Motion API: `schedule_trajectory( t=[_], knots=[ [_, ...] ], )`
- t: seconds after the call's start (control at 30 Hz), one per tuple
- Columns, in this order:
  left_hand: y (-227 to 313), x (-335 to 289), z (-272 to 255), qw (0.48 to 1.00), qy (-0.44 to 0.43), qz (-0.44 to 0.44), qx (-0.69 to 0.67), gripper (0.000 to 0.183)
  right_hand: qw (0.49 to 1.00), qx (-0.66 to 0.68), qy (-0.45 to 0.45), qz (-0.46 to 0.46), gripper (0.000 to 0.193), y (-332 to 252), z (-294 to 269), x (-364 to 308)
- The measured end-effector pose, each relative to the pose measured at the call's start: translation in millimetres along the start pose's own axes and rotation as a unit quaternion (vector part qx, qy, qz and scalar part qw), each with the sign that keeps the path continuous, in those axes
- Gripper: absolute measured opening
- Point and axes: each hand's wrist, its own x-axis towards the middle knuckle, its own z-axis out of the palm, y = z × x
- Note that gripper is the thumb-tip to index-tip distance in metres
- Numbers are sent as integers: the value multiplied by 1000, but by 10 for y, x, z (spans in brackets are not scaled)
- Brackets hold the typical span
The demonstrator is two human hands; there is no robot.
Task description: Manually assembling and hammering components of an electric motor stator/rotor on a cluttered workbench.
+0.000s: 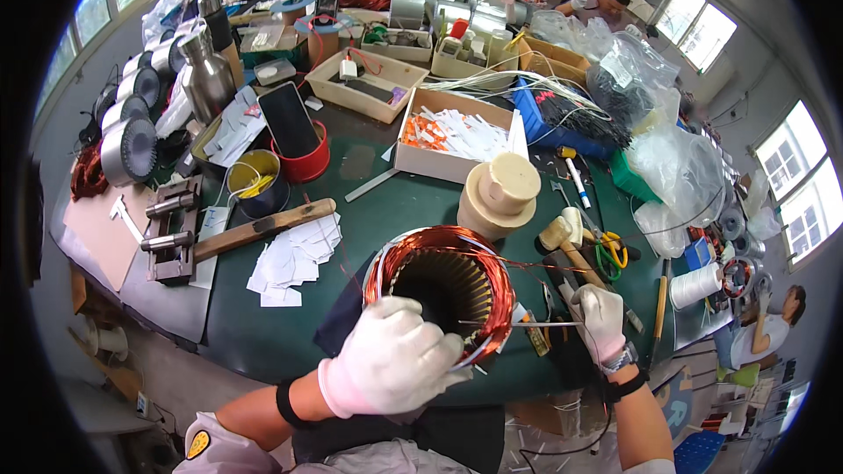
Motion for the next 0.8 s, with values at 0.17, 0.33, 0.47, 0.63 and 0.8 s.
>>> schedule_trajectory(
  t=[0.17, 0.33, 0.47, 0.63, 0.8],
  knots=[
    [70, 31, -166, 999, -38, -19, -24, 34, 997, -60, -14, -46, 23, -305, -105, -695],
    [518, 63, 35, 979, -51, -11, 198, 22, 1000, -23, 14, 7, 10, -1034, -97, -1421],
    [376, -12, -111, 992, -69, -14, 106, 21, 996, -21, -4, 90, 12, -1426, -239, -1814],
    [339, -84, -220, 995, -42, -2, 91, 29, 993, -115, 10, 3, 9, -1188, -681, -2232],
    [731, 57, 79, 976, -28, -48, 213, 28, 991, -126, 38, 40, 14, -1149, -764, -2148]
  ],
)
